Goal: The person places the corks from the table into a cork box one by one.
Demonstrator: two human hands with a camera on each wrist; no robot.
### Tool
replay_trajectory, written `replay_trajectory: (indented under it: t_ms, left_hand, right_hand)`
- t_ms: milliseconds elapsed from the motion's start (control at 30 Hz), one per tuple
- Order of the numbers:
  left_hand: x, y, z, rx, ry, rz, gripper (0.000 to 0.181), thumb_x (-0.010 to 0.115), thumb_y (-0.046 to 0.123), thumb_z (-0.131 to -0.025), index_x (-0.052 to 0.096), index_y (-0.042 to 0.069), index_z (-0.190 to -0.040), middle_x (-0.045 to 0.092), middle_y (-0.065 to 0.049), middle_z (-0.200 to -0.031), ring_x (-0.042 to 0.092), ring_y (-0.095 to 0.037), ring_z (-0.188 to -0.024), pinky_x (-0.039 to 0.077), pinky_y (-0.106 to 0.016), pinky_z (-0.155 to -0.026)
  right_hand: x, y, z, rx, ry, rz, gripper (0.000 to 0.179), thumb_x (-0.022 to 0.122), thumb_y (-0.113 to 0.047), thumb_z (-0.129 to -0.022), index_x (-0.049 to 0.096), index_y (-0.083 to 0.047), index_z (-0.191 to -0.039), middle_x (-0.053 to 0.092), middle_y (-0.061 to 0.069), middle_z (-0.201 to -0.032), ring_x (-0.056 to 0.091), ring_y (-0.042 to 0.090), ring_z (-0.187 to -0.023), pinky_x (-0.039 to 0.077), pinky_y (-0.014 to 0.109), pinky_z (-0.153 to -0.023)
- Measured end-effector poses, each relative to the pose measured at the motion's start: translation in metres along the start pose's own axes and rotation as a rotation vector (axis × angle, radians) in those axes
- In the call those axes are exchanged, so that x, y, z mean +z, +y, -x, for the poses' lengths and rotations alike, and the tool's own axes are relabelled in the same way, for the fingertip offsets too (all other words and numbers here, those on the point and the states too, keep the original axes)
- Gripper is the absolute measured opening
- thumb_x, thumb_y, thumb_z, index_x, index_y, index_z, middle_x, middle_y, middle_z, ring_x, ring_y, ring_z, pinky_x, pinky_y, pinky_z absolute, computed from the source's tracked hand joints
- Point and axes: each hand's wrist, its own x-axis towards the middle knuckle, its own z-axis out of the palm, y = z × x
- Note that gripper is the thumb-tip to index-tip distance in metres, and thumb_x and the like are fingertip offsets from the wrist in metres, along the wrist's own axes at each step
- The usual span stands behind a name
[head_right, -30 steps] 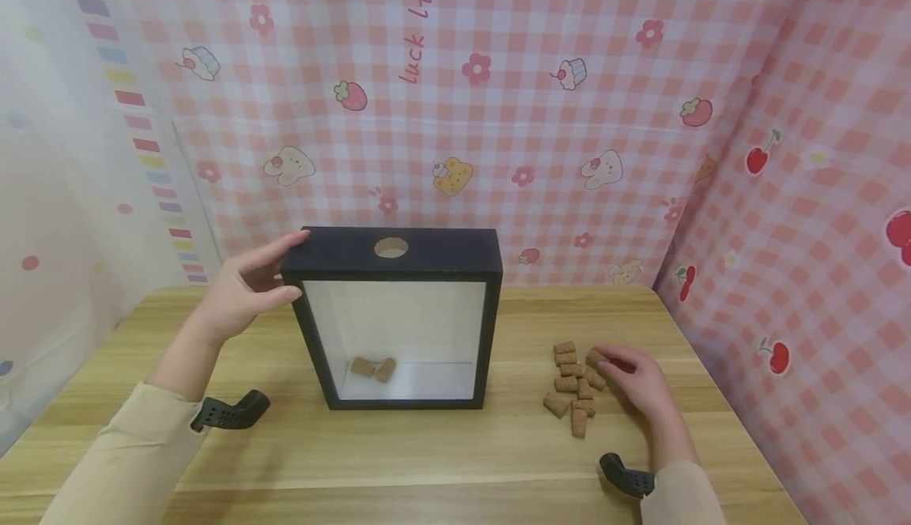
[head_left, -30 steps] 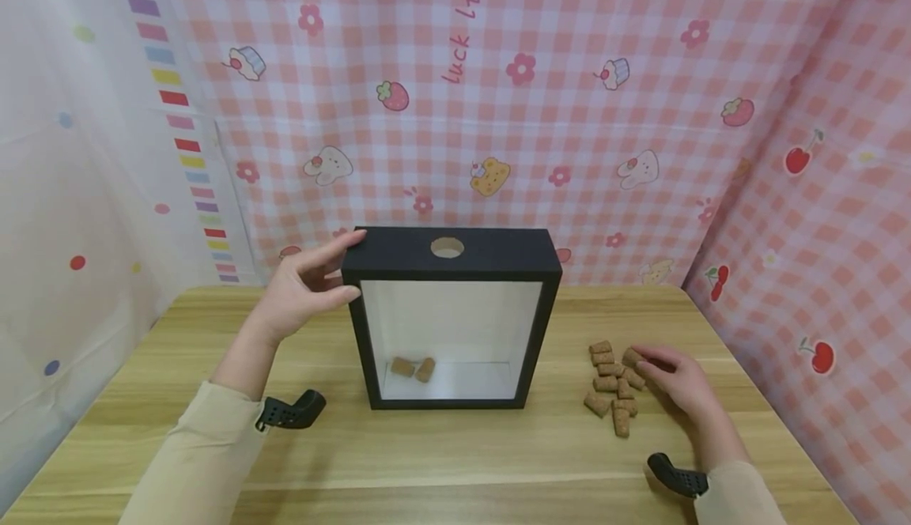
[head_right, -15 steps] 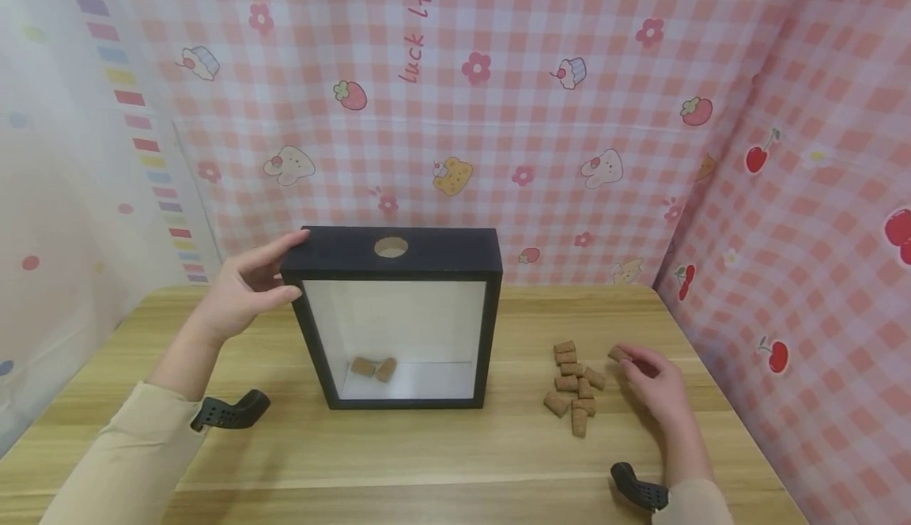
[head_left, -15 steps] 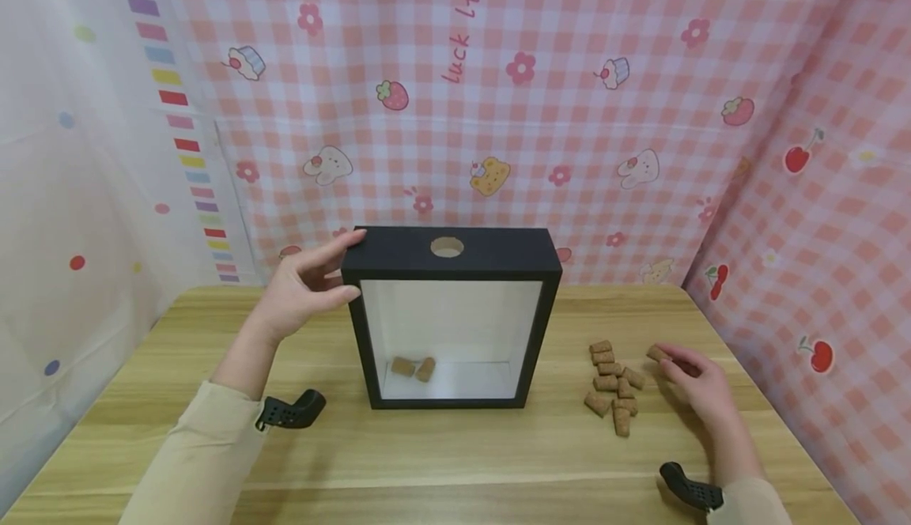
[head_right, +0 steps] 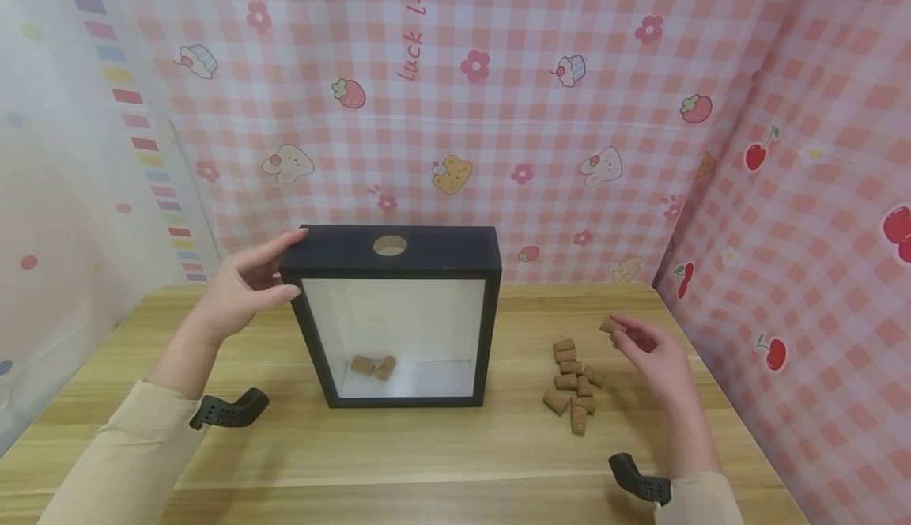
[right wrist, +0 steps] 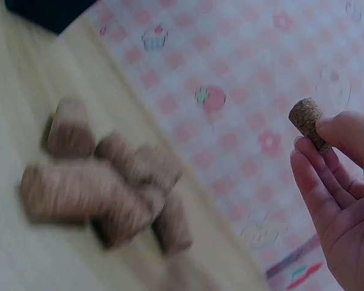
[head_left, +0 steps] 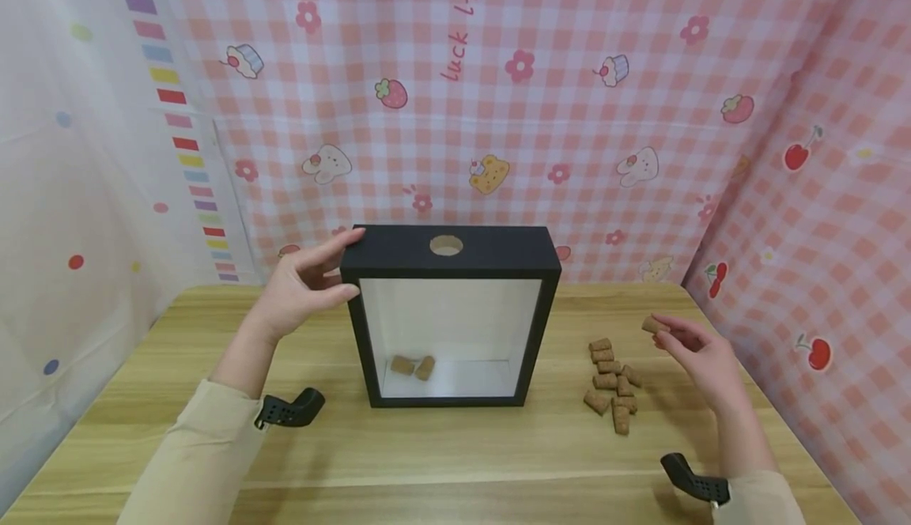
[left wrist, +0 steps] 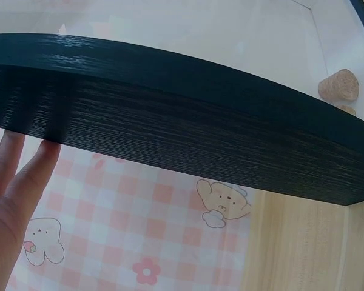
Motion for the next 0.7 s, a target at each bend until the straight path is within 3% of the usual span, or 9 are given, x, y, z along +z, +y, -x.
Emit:
replay_trajectory:
  t_ms: [267, 433, 700]
  left_hand:
    - [0.0, 0.0, 0.0, 0.004, -0.003, 0.015, 0.064, 0.068, -0.012, -0.086, 0.051, 0.007, -0.145, 0.031, -0.019, -0.156, 0.048, -0.012, -0.132, 0.05, -0.025, -0.091]
    - [-0.001, -0.001, -0.001, 0.009, -0.006, 0.012, 0.065, 0.068, -0.011, -0.086, 0.051, 0.006, -0.146, 0.034, -0.014, -0.156, 0.049, -0.012, -0.132, 0.05, -0.026, -0.092]
    - [0.0, 0.0, 0.0, 0.01, -0.004, 0.008, 0.065, 0.068, -0.012, -0.086, 0.051, 0.008, -0.145, 0.036, -0.01, -0.156, 0.048, -0.011, -0.132, 0.05, -0.024, -0.092]
  right_hand:
    - [0.01, -0.042, -0.014, -0.166, -0.024, 0.012, 0.036, 0.062, -0.017, -0.1, 0.062, -0.002, -0.133, 0.065, -0.002, -0.101, 0.063, 0.001, -0.089, 0.051, 0.016, -0.073]
    - [0.016, -0.072, -0.021, -0.277, -0.045, -0.045, 0.033, 0.061, -0.008, -0.099, 0.063, 0.001, -0.13, 0.057, -0.003, -0.112, 0.063, 0.003, -0.093, 0.051, 0.015, -0.08]
    - [0.025, -0.122, -0.031, -0.478, -0.04, -0.134, 0.031, 0.061, 0.012, -0.092, 0.065, 0.008, -0.122, 0.06, -0.002, -0.111, 0.059, 0.009, -0.091, 0.053, 0.018, -0.08]
